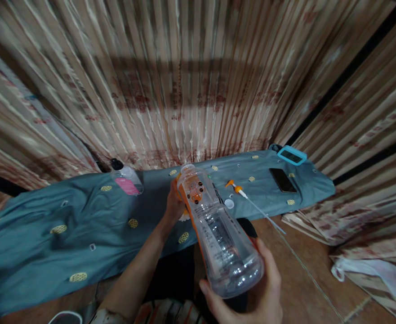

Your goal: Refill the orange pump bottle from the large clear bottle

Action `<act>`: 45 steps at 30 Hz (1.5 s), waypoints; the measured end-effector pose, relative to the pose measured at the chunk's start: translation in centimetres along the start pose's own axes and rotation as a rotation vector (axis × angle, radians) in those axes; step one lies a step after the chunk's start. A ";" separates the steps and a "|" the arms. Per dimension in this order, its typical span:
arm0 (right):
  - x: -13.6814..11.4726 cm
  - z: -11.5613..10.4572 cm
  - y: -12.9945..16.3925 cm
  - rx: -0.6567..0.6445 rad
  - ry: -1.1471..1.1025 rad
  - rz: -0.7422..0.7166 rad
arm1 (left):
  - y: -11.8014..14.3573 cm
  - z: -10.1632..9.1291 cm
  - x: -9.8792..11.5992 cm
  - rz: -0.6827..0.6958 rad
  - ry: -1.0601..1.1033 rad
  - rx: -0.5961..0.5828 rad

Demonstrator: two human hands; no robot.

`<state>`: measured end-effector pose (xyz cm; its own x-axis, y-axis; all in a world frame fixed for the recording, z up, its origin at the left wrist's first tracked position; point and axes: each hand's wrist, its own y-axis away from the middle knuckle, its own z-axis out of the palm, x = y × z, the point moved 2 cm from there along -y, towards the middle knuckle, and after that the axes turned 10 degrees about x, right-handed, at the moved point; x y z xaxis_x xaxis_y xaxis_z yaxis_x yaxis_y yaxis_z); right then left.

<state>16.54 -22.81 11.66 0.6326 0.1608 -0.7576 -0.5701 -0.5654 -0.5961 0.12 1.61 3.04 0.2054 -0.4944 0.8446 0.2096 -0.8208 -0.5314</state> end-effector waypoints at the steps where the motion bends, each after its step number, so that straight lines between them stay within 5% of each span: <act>1: -0.1 0.0 0.0 -0.003 -0.001 -0.016 | 0.0 0.0 -0.1 -0.003 0.000 0.009; 7: -3.5 0.8 -0.3 0.083 -0.055 0.323 | 0.1 0.2 0.2 0.028 0.036 0.030; 10: -3.8 0.9 -0.5 0.093 -0.031 0.351 | 0.0 0.1 0.5 0.032 0.049 0.017; 17: 0.2 0.2 -0.4 0.052 -0.020 -0.052 | 0.2 0.1 0.2 0.015 0.099 0.039; 23: -3.3 1.0 -0.5 0.112 -0.041 0.226 | 0.1 0.1 -0.1 -0.017 0.111 0.020; 27: -3.7 1.0 -0.5 0.118 -0.050 0.257 | 0.2 0.1 -0.1 -0.005 0.115 0.015; 33: -2.2 0.8 -0.8 0.082 -0.064 -0.008 | 0.2 0.1 0.0 0.002 0.089 0.014; 39: -2.6 0.8 -0.9 0.109 0.008 0.049 | 0.2 0.1 0.1 -0.002 0.092 0.019; 45: 0.4 0.0 -1.4 0.002 -0.041 -0.242 | 0.4 0.2 -0.1 -0.019 0.085 0.004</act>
<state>17.59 -21.97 12.13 0.7288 0.3241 -0.6032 -0.4057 -0.5052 -0.7617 0.34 1.36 2.67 0.1198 -0.5015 0.8568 0.2160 -0.8292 -0.5155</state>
